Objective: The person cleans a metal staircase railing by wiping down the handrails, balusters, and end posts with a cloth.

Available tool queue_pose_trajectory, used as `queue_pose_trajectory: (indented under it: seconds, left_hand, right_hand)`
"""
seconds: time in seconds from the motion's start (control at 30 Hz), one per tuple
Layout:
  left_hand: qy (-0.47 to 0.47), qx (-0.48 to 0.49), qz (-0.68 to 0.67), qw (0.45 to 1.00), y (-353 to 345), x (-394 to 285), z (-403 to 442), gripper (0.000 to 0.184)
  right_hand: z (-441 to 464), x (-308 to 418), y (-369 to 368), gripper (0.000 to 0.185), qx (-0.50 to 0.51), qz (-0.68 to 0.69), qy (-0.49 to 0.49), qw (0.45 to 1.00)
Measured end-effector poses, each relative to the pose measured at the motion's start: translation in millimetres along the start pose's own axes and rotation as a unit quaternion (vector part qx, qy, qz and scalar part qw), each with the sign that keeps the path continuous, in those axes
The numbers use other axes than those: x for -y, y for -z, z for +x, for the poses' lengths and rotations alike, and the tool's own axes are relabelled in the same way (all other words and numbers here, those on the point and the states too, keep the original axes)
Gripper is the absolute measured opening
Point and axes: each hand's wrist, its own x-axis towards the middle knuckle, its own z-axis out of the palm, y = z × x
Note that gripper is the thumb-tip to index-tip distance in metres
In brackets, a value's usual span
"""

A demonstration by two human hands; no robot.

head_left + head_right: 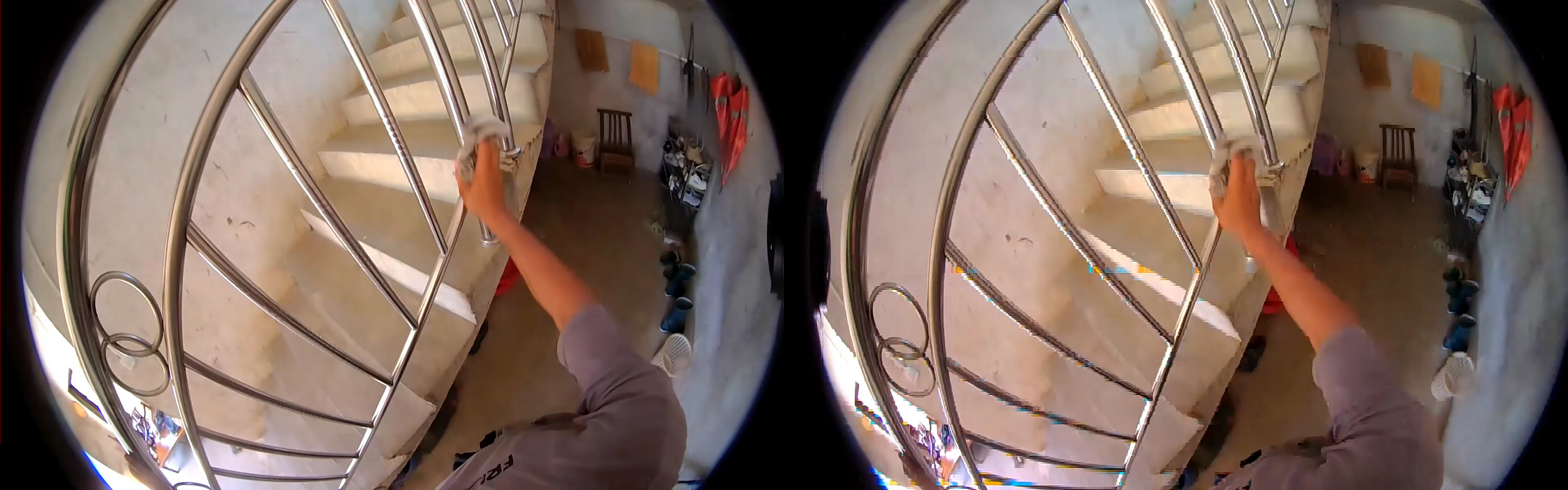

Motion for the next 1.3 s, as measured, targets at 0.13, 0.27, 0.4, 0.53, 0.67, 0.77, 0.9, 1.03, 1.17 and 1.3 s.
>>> queue_pose_trajectory:
  seconds: [0.13,0.27,0.4,0.53,0.67,0.77,0.9,1.03,1.17,1.3]
  left_hand:
    - [-0.015,-0.005,0.015,1.0,2,0,-2,0.047]
    - [-0.049,-0.01,0.024,0.998,6,14,-5,0.05]
    - [-0.23,-0.007,0.126,0.965,10,51,-4,0.06]
    - [0.088,0.048,-0.091,0.991,18,51,3,0.057]
    - [0.133,0.122,-0.147,0.973,21,41,5,0.061]
    - [0.128,0.084,-0.136,0.979,14,-2,-9,0.061]
    - [0.107,0.121,-0.091,0.983,22,4,-4,0.062]
    - [0.05,0.109,-0.119,0.986,16,-12,-8,0.059]
    - [0.042,0.135,-0.189,0.972,19,-41,-20,0.062]
    - [0.055,0.139,-0.2,0.968,19,-52,-19,0.06]
  right_hand:
    - [-64,19,29,0.057,0.067,-0.04,0.05,0.996]
    - [-116,55,35,0.058,0.183,-0.077,0.071,0.977]
    - [-160,81,30,0.055,0.105,0.083,-0.102,0.986]
    - [-223,123,35,0.062,0.222,0.024,-0.142,0.964]
    - [-199,104,18,0.058,0.142,0.194,-0.12,0.963]
    - [-202,110,5,0.044,0.167,0.292,-0.299,0.893]
    - [-253,143,6,0.038,0.17,0.312,-0.412,0.839]
    - [-302,191,-4,0.046,0.058,0.33,-0.348,0.876]
    - [-371,200,-22,0.043,0.088,0.178,-0.299,0.933]
    - [-415,219,-24,0.053,0.147,0.238,-0.405,0.871]
